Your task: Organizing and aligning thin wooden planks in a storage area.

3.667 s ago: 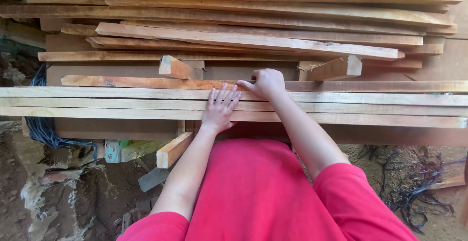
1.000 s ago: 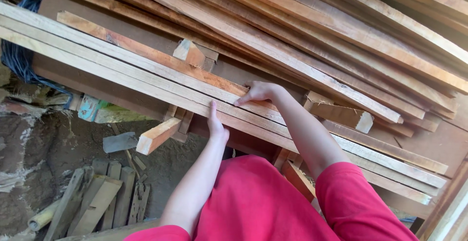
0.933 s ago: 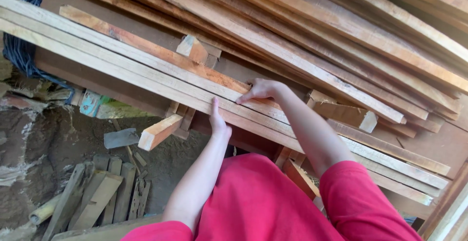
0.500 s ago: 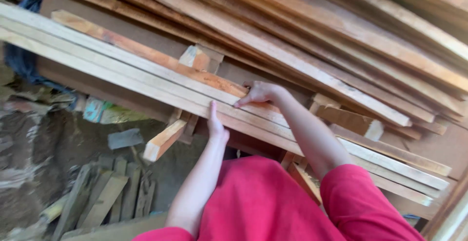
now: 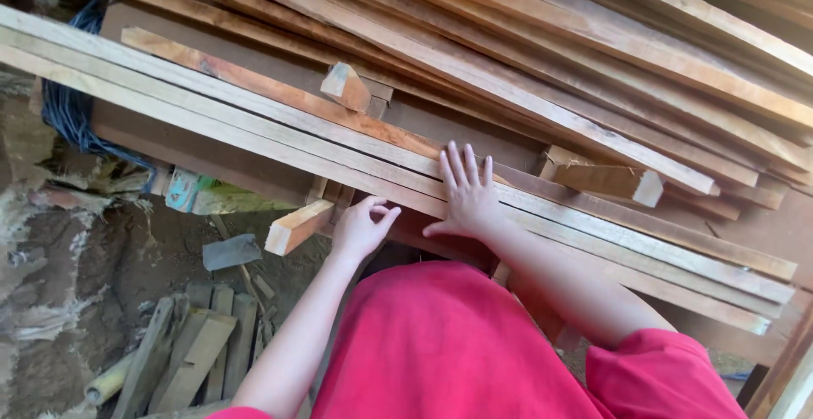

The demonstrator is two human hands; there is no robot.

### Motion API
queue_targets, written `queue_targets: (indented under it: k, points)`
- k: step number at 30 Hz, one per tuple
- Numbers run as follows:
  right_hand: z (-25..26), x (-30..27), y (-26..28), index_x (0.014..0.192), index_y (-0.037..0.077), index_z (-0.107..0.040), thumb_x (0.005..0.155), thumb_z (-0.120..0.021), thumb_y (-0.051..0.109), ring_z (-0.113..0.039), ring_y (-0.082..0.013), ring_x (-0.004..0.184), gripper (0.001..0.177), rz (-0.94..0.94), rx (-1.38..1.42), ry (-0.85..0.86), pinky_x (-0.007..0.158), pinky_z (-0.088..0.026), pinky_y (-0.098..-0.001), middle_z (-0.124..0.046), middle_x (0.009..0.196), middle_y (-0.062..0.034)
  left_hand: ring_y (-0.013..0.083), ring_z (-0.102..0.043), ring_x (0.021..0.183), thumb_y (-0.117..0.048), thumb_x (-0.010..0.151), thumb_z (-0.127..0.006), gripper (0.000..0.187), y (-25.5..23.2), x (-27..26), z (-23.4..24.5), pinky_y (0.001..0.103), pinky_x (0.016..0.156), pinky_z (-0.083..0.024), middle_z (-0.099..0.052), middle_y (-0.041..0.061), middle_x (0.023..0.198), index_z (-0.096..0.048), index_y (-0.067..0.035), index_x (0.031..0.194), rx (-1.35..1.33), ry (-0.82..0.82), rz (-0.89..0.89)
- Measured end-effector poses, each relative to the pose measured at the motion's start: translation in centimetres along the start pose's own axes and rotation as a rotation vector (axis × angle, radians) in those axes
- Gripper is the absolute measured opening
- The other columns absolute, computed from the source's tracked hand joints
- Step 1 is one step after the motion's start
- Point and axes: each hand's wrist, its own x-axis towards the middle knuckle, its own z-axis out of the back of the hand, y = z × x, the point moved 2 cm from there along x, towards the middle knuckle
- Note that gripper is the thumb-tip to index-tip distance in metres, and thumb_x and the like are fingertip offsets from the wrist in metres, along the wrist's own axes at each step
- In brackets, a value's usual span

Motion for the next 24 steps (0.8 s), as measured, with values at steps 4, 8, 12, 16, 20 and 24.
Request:
queue_targets:
  k: [4,8,12,16,20,24]
  points:
    - [-1.6,-0.2,-0.1,0.163,0.011,-0.021,0.061,-0.079,0.075,-0.012,-0.0416,0.155,0.134,-0.026,-0.076,-0.051,0.118,-0.014,-0.0703,-0.017,0.17,-0.0153,0.0382,-0.038,0.145,-0.054,0.074,-0.084,0.097,-2.8,1.6,-0.5,0.057,0.117,-0.033,-0.05,0.006,0.153,-0.044,-0.013,0.153,0.32,-0.203,-0.541]
    - [-2.0,0.3,-0.2,0.164,0.017,-0.019,0.06,-0.083,0.062,-0.008,-0.0452,0.155,0.13,0.034,-0.074,0.003,0.117,-0.015,-0.0731,-0.01,0.17,-0.0149,0.0386,-0.01,0.157,-0.056,0.057,-0.09,0.137,-2.2,7.9,-2.6,0.061,0.127,-0.01,-0.011,0.016,0.172,-0.019,-0.009,0.163,0.857,-0.096,-0.74]
    - [-1.5,0.5,-0.9,0.165,0.017,-0.011,0.064,-0.083,0.058,-0.002,-0.0461,0.155,0.13,0.059,-0.032,0.082,0.118,-0.009,-0.0738,-0.002,0.171,-0.0147,0.0363,-0.007,0.159,-0.061,0.049,-0.09,0.143,-3.7,9.5,-1.6,0.059,0.128,-0.007,-0.011,0.017,0.172,-0.02,-0.011,0.163,0.987,-0.052,-0.851]
    - [-1.0,0.5,-1.2,0.165,0.016,-0.015,0.062,-0.088,0.055,-0.005,-0.0477,0.154,0.132,0.055,-0.01,0.076,0.116,-0.01,-0.0753,-0.005,0.17,-0.0164,0.0354,-0.009,0.159,-0.065,0.052,-0.088,0.136,-2.7,10.6,-2.4,0.057,0.129,-0.008,-0.014,0.014,0.172,-0.025,-0.015,0.163,1.003,-0.052,-0.886]
    - [-0.9,0.7,-0.9,0.165,0.017,-0.013,0.063,-0.086,0.057,-0.004,-0.0464,0.155,0.131,0.069,-0.044,0.096,0.117,-0.011,-0.0743,-0.004,0.171,-0.015,0.0371,-0.007,0.159,-0.061,0.044,-0.088,0.146,-1.0,11.7,-3.2,0.06,0.128,-0.008,-0.009,0.016,0.173,-0.018,-0.014,0.163,0.924,-0.097,-0.935]
    - [-0.2,0.3,-0.5,0.165,0.018,-0.014,0.063,-0.086,0.059,-0.004,-0.0452,0.155,0.132,0.047,-0.084,0.1,0.118,-0.012,-0.0725,-0.005,0.171,-0.0138,0.0378,-0.009,0.159,-0.06,0.044,-0.088,0.147,-1.8,10.8,-2.6,0.061,0.127,-0.009,-0.01,0.016,0.172,-0.017,-0.013,0.163,0.902,-0.113,-0.951]
